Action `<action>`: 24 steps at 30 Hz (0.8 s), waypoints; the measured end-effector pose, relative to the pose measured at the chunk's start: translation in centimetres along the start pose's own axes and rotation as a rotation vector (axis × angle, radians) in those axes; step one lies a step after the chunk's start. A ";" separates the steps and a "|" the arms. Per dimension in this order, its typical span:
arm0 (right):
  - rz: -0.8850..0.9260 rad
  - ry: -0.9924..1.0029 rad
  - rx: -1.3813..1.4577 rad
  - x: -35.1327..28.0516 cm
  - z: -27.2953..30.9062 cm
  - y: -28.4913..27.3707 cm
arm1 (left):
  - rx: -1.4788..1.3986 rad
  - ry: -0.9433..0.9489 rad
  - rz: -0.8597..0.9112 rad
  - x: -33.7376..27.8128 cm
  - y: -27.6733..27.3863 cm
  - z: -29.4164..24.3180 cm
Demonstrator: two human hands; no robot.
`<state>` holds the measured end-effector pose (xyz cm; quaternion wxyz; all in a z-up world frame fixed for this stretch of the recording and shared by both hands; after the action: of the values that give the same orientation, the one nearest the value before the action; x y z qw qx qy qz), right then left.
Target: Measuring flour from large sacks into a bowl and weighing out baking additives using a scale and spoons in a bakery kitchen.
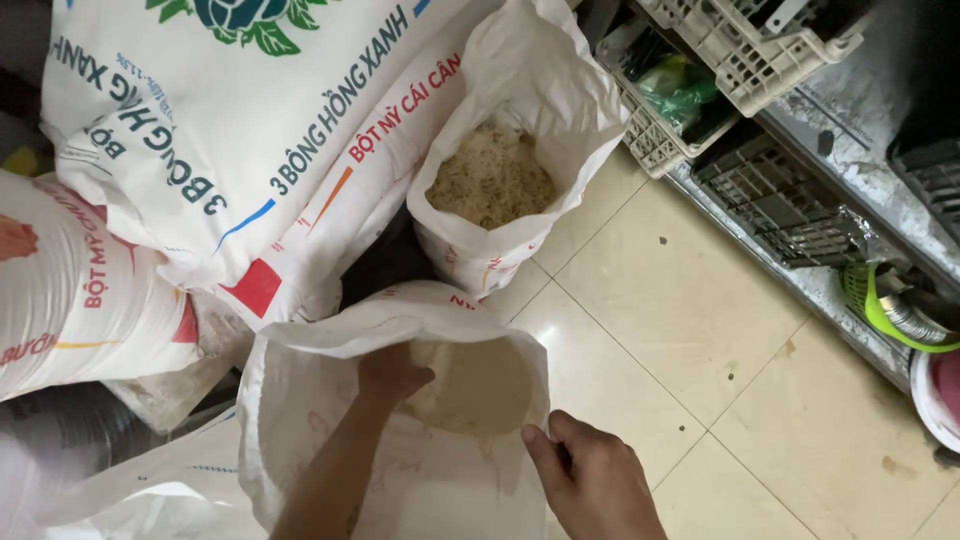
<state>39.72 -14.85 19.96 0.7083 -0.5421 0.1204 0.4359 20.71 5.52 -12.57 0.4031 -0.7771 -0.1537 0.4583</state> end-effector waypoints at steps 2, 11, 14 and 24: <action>-0.009 0.017 0.003 0.1 -0.3 0.2 | 0.008 -0.163 -0.110 0.3 2.8 0.9; -0.040 -0.034 0.007 0.6 -0.8 1.0 | -0.027 -0.088 0.025 -1.2 -0.7 -5.9; -0.028 -0.011 -0.030 0.6 -0.7 1.1 | -0.001 0.022 -0.023 1.1 2.0 -5.5; -0.077 -0.069 0.057 0.2 0.2 0.3 | -0.142 0.066 0.206 4.0 9.5 -2.6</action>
<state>39.56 -14.59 19.76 0.7434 -0.5106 0.0873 0.4230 23.79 0.67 -21.55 0.3028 -0.8298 -0.0918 0.4596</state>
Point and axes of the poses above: each hand's wrist, its own x-axis towards the middle knuckle, its own y-axis out of the palm, z = x × y, the point moved 5 cm from there along x, towards the middle knuckle, and after that the axes turned 1 degree about -y, right-handed, at the moved point
